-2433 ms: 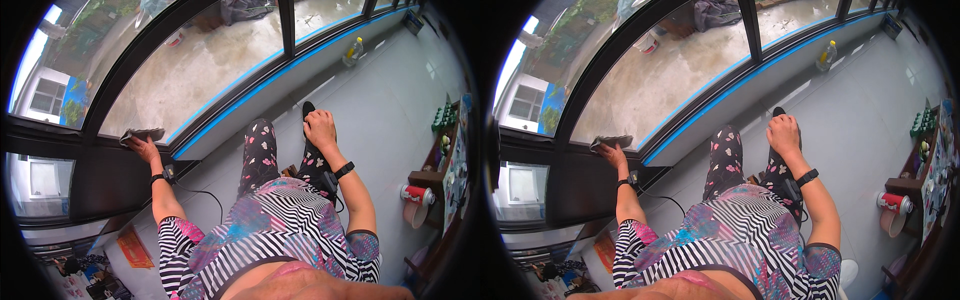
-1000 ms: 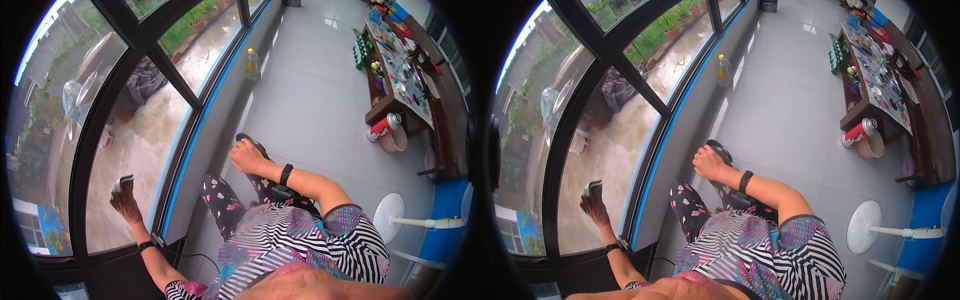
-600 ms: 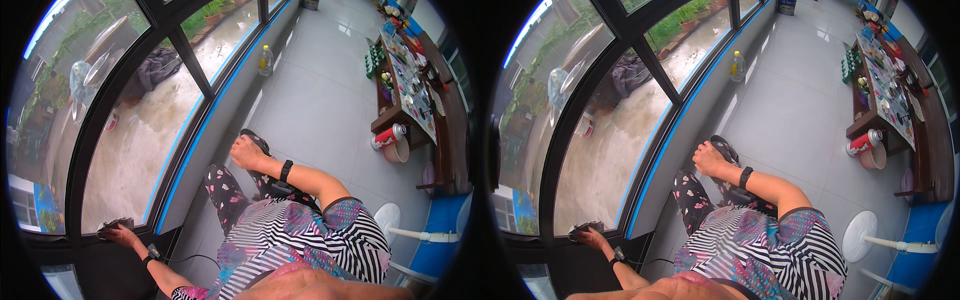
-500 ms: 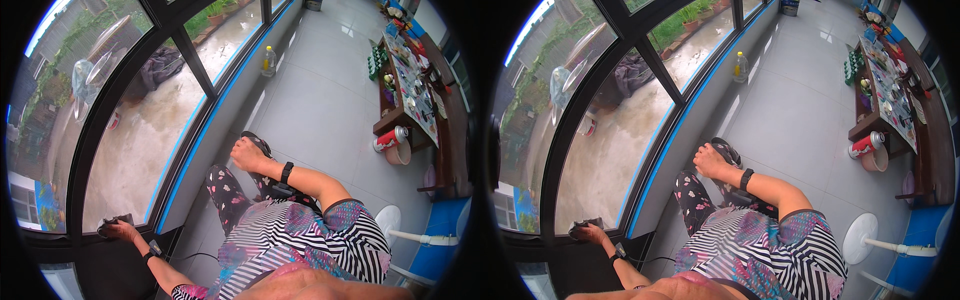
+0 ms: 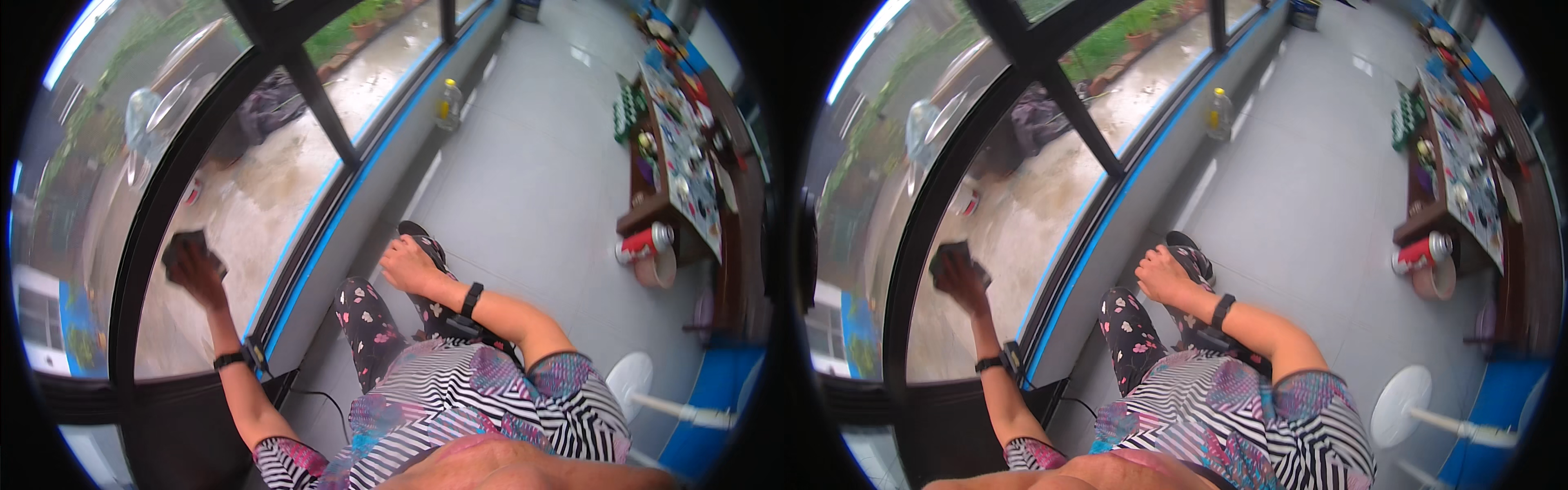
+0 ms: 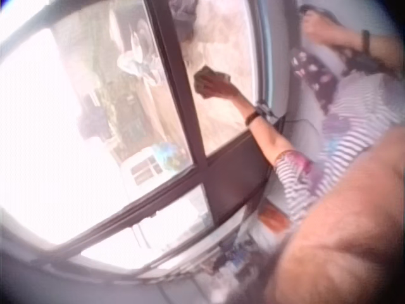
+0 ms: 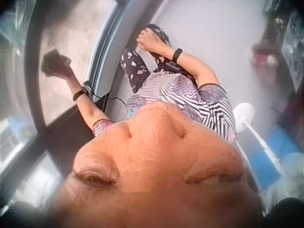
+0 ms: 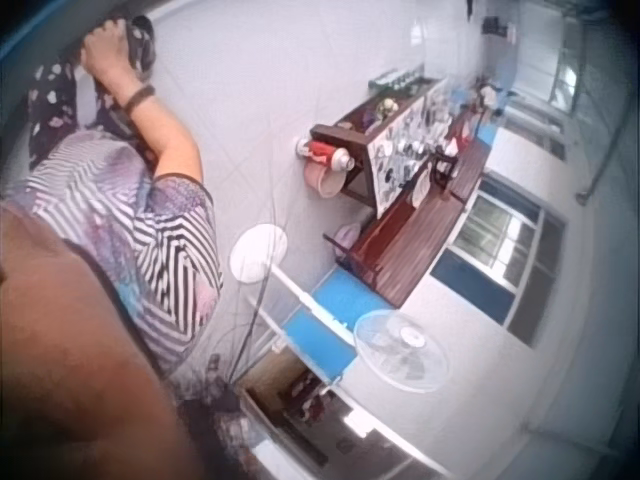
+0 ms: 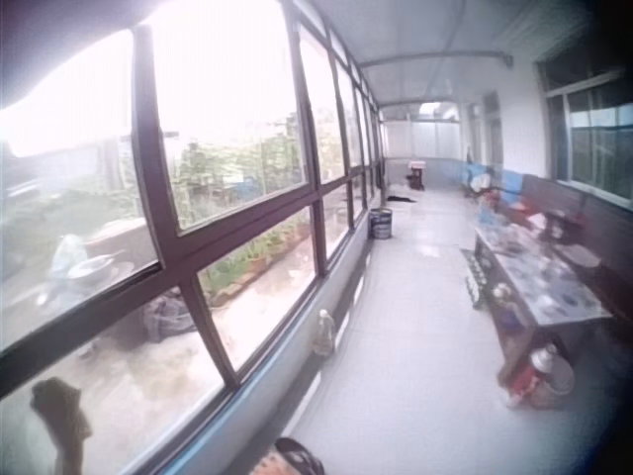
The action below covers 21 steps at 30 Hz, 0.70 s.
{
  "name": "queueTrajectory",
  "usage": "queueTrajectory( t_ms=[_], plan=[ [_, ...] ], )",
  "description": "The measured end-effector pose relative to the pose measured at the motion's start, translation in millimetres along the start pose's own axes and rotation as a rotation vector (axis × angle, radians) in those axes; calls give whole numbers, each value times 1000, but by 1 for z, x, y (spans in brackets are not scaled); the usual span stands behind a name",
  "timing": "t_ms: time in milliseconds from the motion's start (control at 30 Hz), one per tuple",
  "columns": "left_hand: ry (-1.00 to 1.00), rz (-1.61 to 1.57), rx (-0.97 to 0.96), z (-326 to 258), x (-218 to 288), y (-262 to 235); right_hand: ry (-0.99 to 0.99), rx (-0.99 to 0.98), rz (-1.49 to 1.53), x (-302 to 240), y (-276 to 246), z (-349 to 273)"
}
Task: The person cleans a large window and its frame using a cloth. They wipe the glass surface and the frame edges, then climb onto a small stool to reach higher sections of the window. The person continues wiping the window and frame with the cloth throughout the video.
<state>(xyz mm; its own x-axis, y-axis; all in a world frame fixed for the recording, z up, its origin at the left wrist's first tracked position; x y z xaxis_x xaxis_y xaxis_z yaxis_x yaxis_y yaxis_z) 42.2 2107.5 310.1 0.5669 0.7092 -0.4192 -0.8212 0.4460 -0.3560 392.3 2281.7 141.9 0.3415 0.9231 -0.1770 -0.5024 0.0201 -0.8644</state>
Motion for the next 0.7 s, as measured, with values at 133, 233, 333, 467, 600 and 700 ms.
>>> queueTrajectory(
  t_ms=[133, 233, 333, 467, 600, 700],
  plan=[
    [-44, -290, 8, 92, 79, 8, 46, 10, 84, -6, -6, 1],
    [19, -452, 115, 93, 106, 13, 68, 71, 156, -16, -13, 6],
    [130, -174, 254, 83, 113, 6, 29, 62, 177, -28, -5, 1],
    [178, -113, 203, 76, 78, -26, 38, 24, 129, -20, -1, 2],
    [141, -45, 156, 30, 11, -43, 19, 4, 115, -21, -2, 4],
    [111, 66, 131, -23, -55, -49, -9, 5, 114, -29, -3, 9]
  ],
)
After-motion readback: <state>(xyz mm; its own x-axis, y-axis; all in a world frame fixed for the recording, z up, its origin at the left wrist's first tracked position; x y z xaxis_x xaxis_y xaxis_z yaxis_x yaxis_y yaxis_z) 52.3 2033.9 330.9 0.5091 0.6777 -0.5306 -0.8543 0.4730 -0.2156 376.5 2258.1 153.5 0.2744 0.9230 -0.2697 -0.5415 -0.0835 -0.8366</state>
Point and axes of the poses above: each hand's wrist, its own z-axis towards the middle knuckle, its own y-axis out of the palm, x = y × z, the point moved 10 cm from there along z, towards the middle knuckle, and after that the axes turned 14 degrees about x, right-handed, at the moved point
